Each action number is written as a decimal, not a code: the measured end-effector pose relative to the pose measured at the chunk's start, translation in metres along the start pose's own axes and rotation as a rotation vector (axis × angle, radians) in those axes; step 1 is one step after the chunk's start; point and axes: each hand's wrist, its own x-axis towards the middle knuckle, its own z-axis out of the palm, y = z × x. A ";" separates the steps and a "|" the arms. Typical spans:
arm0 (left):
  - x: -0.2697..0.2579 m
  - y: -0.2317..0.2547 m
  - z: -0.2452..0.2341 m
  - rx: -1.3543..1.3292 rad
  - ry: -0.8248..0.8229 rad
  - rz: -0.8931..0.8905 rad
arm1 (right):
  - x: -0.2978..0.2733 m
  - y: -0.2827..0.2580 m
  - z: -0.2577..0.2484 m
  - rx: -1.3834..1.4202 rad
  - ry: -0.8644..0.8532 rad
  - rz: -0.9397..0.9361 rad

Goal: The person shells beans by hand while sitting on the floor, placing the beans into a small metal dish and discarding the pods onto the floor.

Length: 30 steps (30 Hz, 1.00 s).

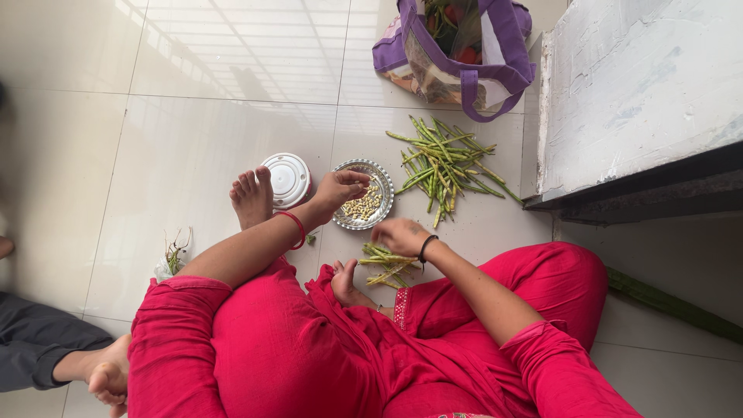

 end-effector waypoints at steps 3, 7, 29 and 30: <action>0.003 -0.005 -0.002 0.064 0.054 -0.017 | -0.006 -0.006 0.000 -0.117 -0.205 -0.063; 0.002 -0.005 -0.002 0.158 0.103 -0.013 | -0.001 0.001 -0.018 -0.239 -0.095 -0.049; -0.006 -0.001 -0.006 0.339 0.136 0.029 | 0.026 0.114 -0.065 -0.383 0.795 0.429; -0.005 0.000 -0.007 0.286 0.112 0.030 | 0.024 0.112 -0.066 -0.326 0.820 0.422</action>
